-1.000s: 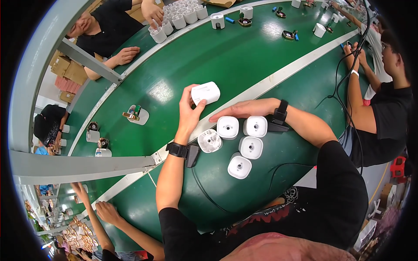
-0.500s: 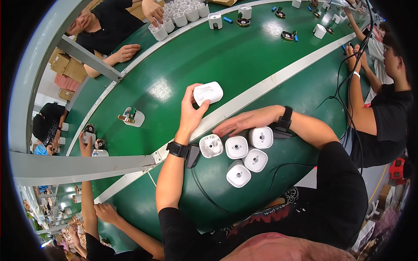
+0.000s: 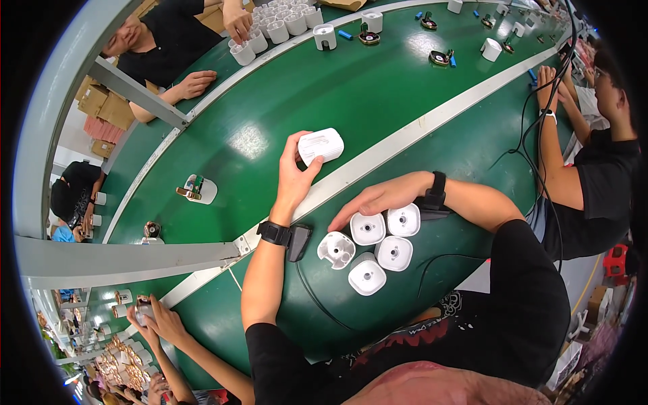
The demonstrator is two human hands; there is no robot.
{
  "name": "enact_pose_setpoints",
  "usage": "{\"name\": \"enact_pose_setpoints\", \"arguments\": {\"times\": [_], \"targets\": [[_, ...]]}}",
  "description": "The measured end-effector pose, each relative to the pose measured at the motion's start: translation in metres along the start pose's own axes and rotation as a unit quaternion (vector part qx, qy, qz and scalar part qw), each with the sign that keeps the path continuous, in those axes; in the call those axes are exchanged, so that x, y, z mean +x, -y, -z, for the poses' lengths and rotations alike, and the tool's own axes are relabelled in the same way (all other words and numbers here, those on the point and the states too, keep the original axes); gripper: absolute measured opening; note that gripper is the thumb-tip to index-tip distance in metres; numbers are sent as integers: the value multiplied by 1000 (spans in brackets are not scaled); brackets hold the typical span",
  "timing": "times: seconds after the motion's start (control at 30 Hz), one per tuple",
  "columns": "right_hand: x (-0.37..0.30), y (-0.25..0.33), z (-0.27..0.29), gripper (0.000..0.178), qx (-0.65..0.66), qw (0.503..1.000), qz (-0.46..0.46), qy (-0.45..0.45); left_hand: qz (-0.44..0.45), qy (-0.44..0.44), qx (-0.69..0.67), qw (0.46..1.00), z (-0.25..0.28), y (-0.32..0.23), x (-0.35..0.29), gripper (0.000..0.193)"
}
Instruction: The person picks up a white plastic housing and a battery, then inserts the battery into the housing. They place a metal component onto the housing and press it into place by hand before setting the assembled unit down on the green work surface.
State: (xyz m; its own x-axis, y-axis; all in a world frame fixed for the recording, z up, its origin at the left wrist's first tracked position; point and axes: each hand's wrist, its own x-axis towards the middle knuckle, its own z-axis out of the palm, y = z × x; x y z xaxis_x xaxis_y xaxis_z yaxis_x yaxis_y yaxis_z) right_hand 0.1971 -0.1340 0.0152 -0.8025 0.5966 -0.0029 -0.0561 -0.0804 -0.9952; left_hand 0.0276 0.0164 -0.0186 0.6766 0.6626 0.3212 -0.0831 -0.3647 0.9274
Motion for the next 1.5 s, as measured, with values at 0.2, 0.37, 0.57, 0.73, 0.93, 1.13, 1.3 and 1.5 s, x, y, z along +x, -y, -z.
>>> {"name": "enact_pose_setpoints", "arguments": {"times": [0.2,0.37,0.57,0.73,0.93,1.13,1.3,1.5], "targets": [[-1,-6,-2,65,63,998,-25,16,0,2,-2,1000,0,0,0,46],[-12,2,19,60,29,996,16,-83,9,0,-12,1000,-1,2,1,48],[-83,24,100,38,-53,839,53,-539,8,-9,7,1000,5,0,-3,53],[-210,-41,180,26,-156,559,49,-813,-6,-23,14,1000,-6,3,3,56],[-224,-44,195,33,-487,375,-109,-781,20,-16,80,996,2,4,1,59],[-221,-48,198,37,-583,372,-176,-701,13,-17,121,992,4,16,2,62],[-215,-27,192,43,-451,445,-241,-735,5,-1,119,993,2,12,1,63],[-208,-21,197,36,-406,436,-289,-749,19,23,95,995,1,3,0,63]]}}
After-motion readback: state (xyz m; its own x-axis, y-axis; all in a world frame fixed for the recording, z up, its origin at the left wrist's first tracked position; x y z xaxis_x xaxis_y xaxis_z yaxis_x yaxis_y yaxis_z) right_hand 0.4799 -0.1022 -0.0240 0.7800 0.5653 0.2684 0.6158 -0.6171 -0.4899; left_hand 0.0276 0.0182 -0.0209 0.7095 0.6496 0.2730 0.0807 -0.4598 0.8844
